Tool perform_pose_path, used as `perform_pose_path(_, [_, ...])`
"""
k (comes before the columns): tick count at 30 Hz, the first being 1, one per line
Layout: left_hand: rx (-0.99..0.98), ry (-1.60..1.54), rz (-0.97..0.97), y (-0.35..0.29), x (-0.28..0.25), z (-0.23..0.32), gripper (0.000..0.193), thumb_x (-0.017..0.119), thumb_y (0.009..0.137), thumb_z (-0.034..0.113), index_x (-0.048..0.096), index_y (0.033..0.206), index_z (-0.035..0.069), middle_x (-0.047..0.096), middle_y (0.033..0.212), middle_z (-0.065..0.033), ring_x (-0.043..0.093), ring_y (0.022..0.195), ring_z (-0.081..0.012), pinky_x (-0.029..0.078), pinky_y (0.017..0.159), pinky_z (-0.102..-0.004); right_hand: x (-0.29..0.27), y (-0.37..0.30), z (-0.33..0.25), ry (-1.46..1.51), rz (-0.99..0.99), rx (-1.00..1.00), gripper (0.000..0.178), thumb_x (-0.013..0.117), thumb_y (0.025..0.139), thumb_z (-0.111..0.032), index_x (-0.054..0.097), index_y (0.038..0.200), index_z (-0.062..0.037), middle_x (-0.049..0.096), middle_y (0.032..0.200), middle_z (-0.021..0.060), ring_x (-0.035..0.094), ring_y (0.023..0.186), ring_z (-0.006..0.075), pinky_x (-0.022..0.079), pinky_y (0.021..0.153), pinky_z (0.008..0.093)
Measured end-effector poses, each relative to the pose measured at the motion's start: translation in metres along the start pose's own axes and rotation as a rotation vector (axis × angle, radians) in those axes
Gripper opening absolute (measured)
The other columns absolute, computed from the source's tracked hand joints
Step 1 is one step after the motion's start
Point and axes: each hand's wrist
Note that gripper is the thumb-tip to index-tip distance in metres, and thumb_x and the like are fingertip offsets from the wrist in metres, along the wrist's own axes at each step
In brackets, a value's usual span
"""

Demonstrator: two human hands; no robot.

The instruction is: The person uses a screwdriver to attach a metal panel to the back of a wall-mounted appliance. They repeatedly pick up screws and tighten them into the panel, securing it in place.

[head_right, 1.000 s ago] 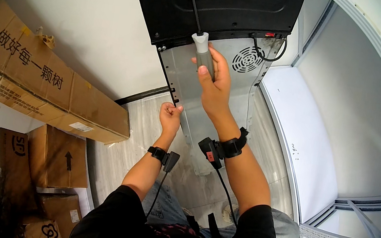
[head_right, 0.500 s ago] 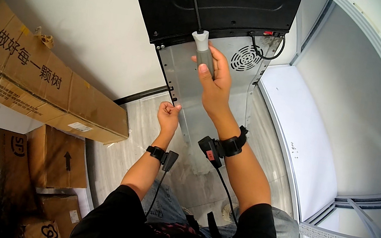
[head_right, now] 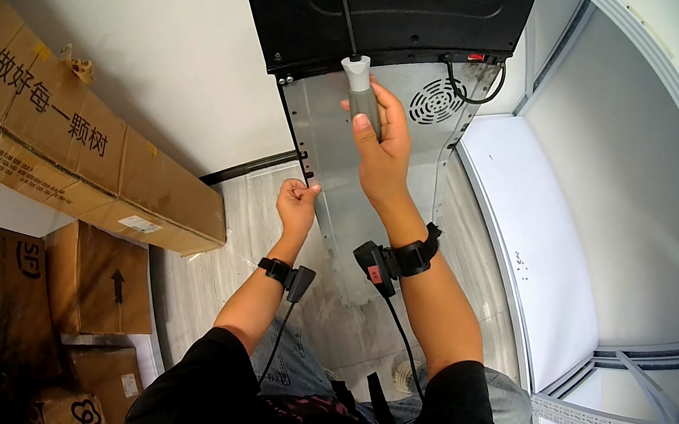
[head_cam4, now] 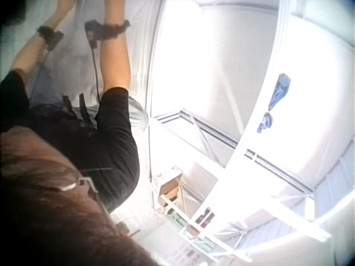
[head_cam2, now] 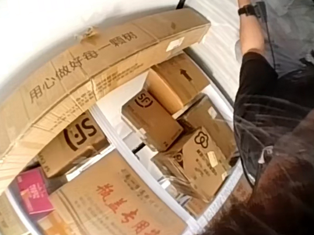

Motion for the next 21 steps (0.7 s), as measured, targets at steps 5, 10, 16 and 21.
perform_pose_path(5, [0.004, -0.006, 0.016, -0.003, 0.001, -0.002, 0.022, 0.073, 0.077, 0.007, 0.052, 0.081, 0.004, 0.053, 0.061, 0.0038, 0.041, 0.053, -0.0033, 0.036, 0.05, -0.0191, 0.0, -0.002, -0.001, 0.002, 0.016, 0.006, 0.045, 0.051, 0.093, -0.017, 0.037, 0.131, 0.0032, 0.049, 0.127, 0.0126, 0.053, 0.109, 0.0169, 0.042, 0.09, 0.0293])
perform_pose_path(10, [0.018, 0.083, 0.029, 0.002, 0.0, 0.004, 0.022, 0.073, 0.077, 0.005, 0.052, 0.081, 0.005, 0.052, 0.059, 0.0049, 0.04, 0.053, -0.0026, 0.035, 0.05, -0.0189, 0.003, -0.001, -0.003, 0.006, 0.033, 0.006, 0.045, 0.051, 0.093, -0.017, 0.038, 0.13, 0.0034, 0.05, 0.125, 0.012, 0.053, 0.108, 0.0167, 0.042, 0.089, 0.0291])
perform_pose_path(16, [0.01, 0.041, 0.034, 0.001, 0.002, 0.008, 0.024, 0.072, 0.078, 0.005, 0.049, 0.08, 0.005, 0.052, 0.058, 0.0052, 0.039, 0.053, -0.0021, 0.034, 0.049, -0.0188, 0.0, 0.0, -0.004, 0.022, 0.033, 0.02, 0.045, 0.052, 0.092, -0.017, 0.038, 0.13, 0.0034, 0.052, 0.124, 0.0117, 0.054, 0.106, 0.0172, 0.042, 0.09, 0.0298])
perform_pose_path(21, [-0.006, 0.096, 0.018, 0.004, -0.001, 0.008, 0.026, 0.072, 0.078, 0.006, 0.048, 0.09, 0.005, 0.059, 0.062, 0.0012, 0.043, 0.054, -0.004, 0.038, 0.052, -0.0207, 0.0, -0.002, -0.008, -0.002, 0.031, 0.054, 0.045, 0.052, 0.092, -0.016, 0.039, 0.13, 0.0026, 0.054, 0.119, 0.0108, 0.055, 0.106, 0.0162, 0.042, 0.09, 0.0291])
Point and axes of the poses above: each hand's wrist, its own y-axis towards the middle knuckle, its own x-axis out of the palm, z = x × y
